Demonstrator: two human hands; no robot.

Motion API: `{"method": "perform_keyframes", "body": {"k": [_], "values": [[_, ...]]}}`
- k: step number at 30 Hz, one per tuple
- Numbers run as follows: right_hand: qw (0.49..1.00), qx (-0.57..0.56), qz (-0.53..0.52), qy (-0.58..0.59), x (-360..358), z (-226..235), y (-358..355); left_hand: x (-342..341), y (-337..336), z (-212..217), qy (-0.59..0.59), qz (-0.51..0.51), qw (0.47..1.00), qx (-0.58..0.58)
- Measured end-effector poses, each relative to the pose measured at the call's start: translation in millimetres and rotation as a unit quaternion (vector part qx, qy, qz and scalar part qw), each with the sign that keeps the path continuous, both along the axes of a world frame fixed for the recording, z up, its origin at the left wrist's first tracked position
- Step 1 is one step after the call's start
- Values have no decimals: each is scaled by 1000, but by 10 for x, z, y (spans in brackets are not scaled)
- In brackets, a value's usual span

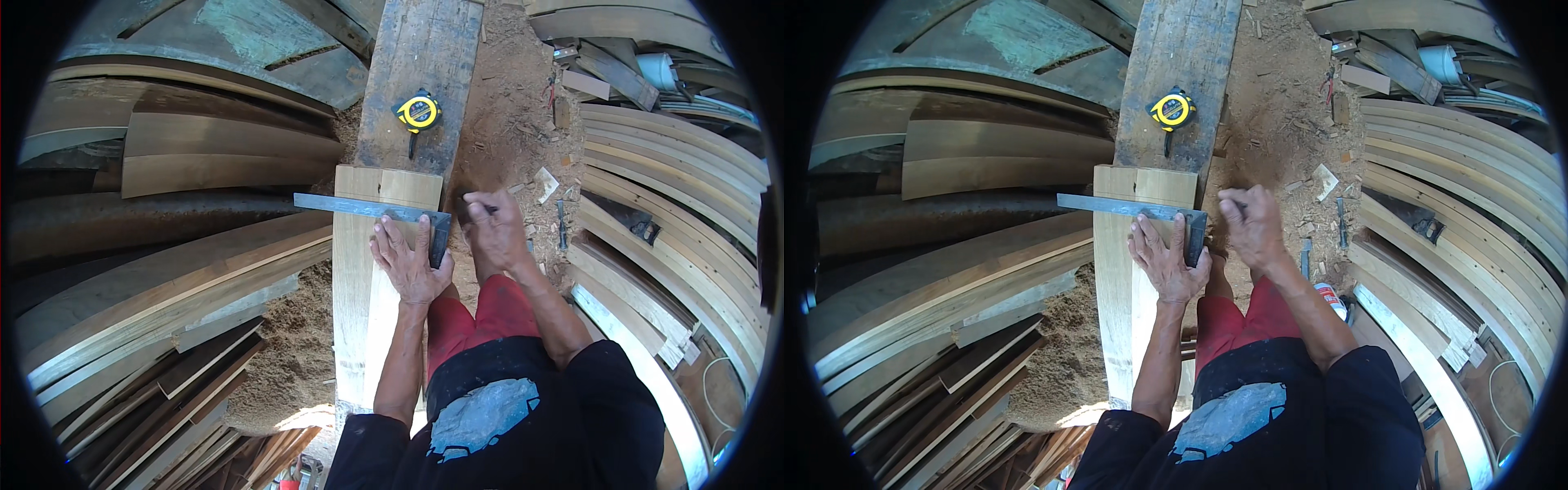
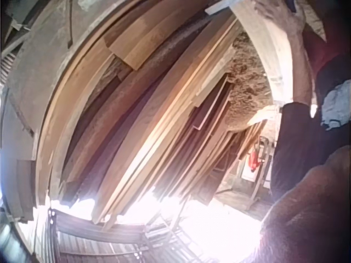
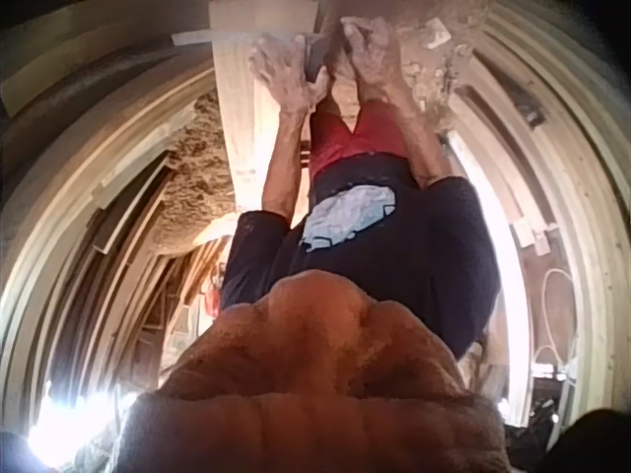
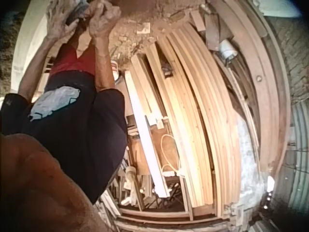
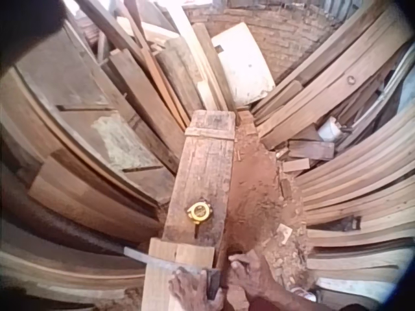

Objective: The person places wooden boards on a workbench, aligns a square ruler against their edges, and marks guide lines on the boards with a pencil.

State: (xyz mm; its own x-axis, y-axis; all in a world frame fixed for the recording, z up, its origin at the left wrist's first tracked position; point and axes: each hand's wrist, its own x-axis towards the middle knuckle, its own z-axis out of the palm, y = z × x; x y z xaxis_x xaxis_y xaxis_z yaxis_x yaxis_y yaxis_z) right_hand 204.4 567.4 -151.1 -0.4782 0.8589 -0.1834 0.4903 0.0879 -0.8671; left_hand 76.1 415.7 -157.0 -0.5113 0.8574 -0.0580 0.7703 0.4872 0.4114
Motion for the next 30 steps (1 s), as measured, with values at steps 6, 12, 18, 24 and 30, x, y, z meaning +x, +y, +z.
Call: {"method": "perform_keyframes", "body": {"k": [6,12,18,24,30], "values": [[982,-110,85,129,-161,531,384,21,18,26,0,7,1000,0],[974,2,206,89,-270,430,439,27,-3,8,-9,9,1000,1],[967,41,247,43,-310,444,472,24,8,3,-17,11,1000,10],[964,45,256,53,-385,567,546,19,-23,-15,-17,11,1000,0],[937,69,324,-114,-120,616,686,34,8,-27,-13,14,1000,22]]}}
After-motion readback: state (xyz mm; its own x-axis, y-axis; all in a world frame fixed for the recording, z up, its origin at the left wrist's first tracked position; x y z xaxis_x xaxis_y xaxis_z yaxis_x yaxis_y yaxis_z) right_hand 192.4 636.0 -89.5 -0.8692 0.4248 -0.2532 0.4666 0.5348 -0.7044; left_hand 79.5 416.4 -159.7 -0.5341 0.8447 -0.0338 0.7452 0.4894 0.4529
